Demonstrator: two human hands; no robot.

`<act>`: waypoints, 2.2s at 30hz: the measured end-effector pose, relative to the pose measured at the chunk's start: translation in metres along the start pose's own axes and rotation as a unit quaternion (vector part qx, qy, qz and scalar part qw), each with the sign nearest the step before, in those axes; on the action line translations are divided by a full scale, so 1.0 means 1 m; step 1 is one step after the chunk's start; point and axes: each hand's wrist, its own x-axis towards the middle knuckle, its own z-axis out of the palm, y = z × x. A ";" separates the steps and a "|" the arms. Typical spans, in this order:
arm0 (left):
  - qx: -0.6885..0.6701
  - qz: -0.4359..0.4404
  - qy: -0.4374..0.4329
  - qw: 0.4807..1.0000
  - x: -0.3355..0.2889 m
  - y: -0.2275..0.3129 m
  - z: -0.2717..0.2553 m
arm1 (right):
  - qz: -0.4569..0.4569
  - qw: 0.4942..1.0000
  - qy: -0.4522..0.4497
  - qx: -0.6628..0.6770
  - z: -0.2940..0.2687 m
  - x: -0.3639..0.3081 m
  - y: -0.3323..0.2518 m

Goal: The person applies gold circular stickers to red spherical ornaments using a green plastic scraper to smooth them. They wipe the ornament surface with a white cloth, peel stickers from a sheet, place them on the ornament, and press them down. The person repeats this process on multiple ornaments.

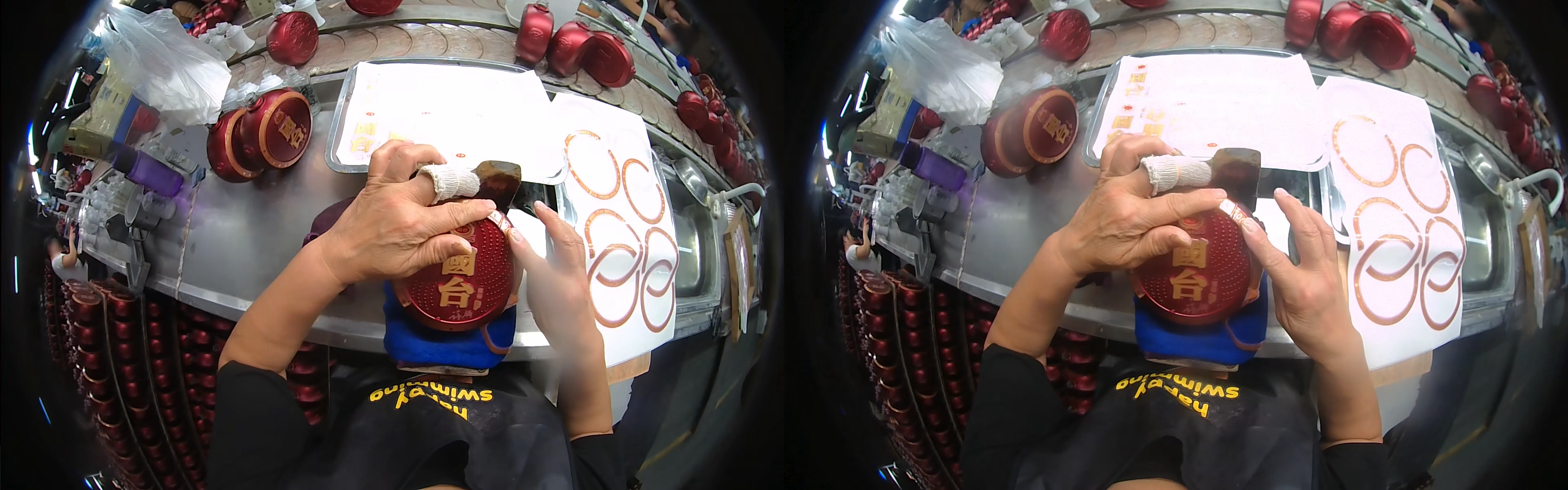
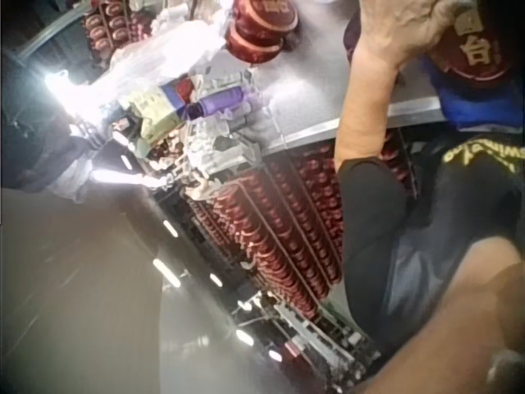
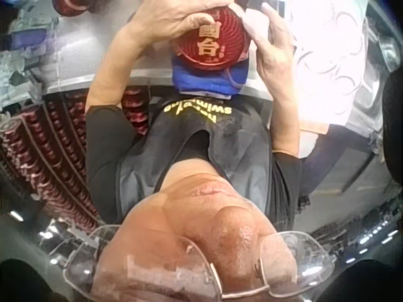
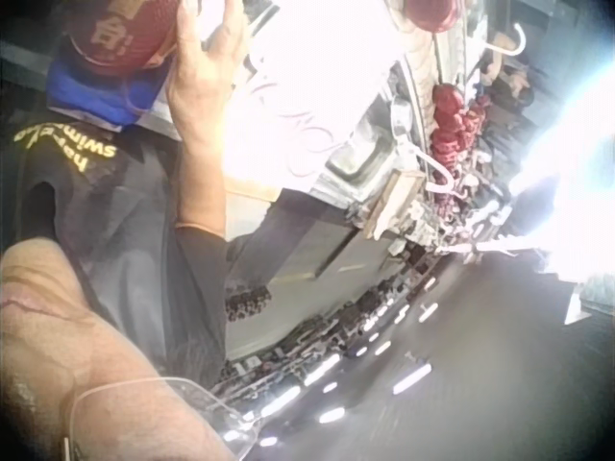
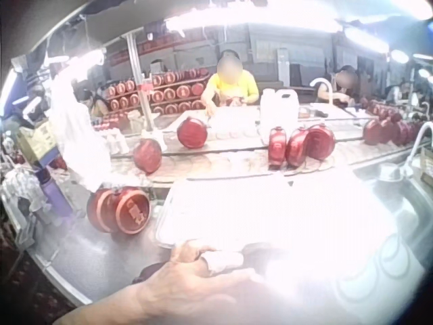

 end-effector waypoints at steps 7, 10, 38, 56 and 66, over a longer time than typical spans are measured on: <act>0.015 0.017 -0.005 1.000 0.006 0.004 -0.006 | -0.026 0.999 0.013 -0.016 -0.010 0.002 -0.004; 0.011 0.022 -0.003 1.000 0.009 0.005 -0.008 | -0.031 0.999 0.010 -0.012 -0.008 0.002 -0.003; 0.037 0.043 -0.040 0.998 0.020 0.026 -0.003 | 0.048 0.994 0.043 0.088 0.006 -0.018 -0.013; 0.017 0.011 -0.017 1.000 0.013 0.021 -0.007 | 0.138 0.978 0.021 0.158 0.008 -0.031 -0.020; -0.033 -0.004 0.008 0.999 -0.006 0.026 -0.010 | 0.193 0.964 0.029 0.180 0.009 -0.045 -0.023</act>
